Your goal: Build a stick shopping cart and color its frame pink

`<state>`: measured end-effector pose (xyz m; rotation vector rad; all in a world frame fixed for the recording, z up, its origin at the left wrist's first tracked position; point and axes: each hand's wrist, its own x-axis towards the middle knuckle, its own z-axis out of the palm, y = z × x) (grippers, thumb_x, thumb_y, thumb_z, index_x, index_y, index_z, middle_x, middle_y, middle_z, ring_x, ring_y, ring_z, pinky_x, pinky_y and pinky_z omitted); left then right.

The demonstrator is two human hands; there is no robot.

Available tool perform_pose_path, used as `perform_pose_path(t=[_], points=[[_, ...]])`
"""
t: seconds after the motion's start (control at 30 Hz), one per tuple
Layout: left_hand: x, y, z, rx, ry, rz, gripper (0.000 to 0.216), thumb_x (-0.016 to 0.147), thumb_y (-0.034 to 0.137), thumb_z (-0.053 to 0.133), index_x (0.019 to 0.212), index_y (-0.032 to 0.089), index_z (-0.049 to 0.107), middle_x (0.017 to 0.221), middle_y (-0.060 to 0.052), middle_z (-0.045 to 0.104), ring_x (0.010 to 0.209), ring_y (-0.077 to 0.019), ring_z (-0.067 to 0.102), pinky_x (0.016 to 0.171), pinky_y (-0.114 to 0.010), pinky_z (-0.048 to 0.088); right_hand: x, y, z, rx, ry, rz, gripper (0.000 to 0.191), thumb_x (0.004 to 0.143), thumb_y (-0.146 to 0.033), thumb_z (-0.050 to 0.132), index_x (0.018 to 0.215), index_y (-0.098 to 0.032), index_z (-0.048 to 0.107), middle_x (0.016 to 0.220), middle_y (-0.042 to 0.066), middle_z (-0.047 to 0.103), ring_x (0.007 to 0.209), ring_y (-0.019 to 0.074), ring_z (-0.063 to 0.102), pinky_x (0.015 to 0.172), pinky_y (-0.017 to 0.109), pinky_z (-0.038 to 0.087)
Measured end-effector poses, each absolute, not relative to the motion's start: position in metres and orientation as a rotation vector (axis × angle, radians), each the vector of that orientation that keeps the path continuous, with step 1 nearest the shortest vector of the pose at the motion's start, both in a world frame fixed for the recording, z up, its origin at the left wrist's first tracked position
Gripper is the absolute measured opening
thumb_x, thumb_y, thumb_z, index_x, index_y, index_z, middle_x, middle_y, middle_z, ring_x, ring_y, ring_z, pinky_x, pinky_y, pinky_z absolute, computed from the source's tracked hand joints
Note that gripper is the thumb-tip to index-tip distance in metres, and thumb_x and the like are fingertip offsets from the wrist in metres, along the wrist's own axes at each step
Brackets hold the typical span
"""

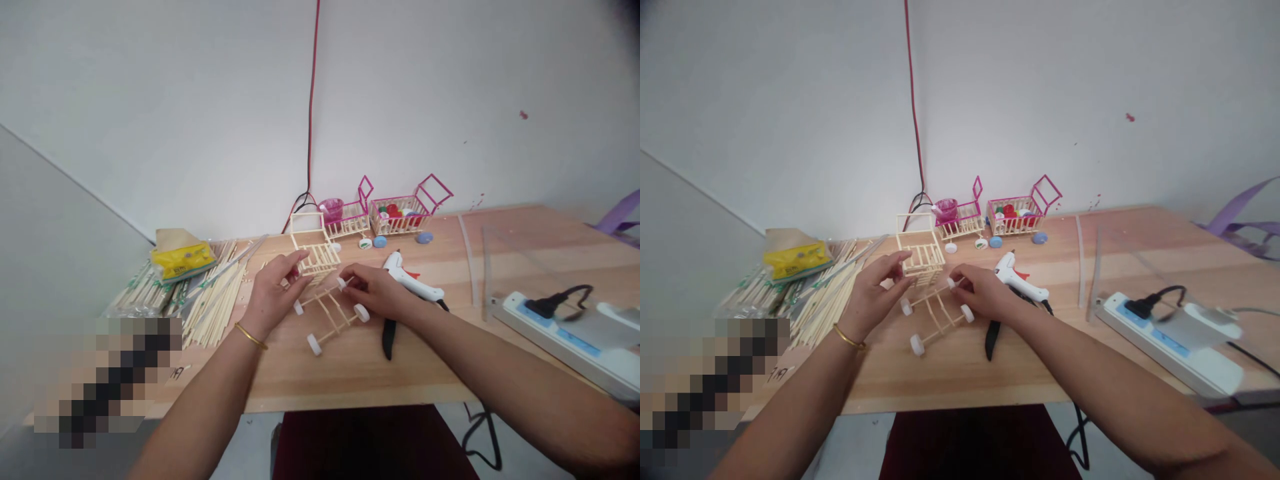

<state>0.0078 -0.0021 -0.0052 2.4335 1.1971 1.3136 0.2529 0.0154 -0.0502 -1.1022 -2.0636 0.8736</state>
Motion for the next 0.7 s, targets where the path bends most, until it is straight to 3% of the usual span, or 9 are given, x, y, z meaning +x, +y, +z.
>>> perform_pose_path(t=[0.33,0.7], points=[[0.0085,-0.0025,-0.0047,2.393,1.226,1.332,0.036,0.090,0.032,0.063,0.124,0.019,0.060,0.083,-0.001,0.061,0.072,-0.0120,0.058,0.070,-0.026,0.052,0.2530,0.0124,-0.0450,-1.146,-2.113,0.829,0.016,0.083,-0.022,0.058,0.098,-0.018,0.059,0.086,0.005,0.068,0.076,0.0181,0.066,0.070,0.031,0.052],[0.0105,-0.0041,-0.0031,2.364,1.282,1.364,0.031,0.093,0.029,0.058,0.121,0.018,0.060,0.082,-0.001,0.061,0.072,-0.0112,0.058,0.070,-0.025,0.053,0.2540,0.0134,-0.0489,-1.146,-2.139,0.756,0.015,0.084,-0.024,0.059,0.099,-0.020,0.059,0.086,0.004,0.068,0.073,0.0178,0.064,0.069,0.032,0.052]])
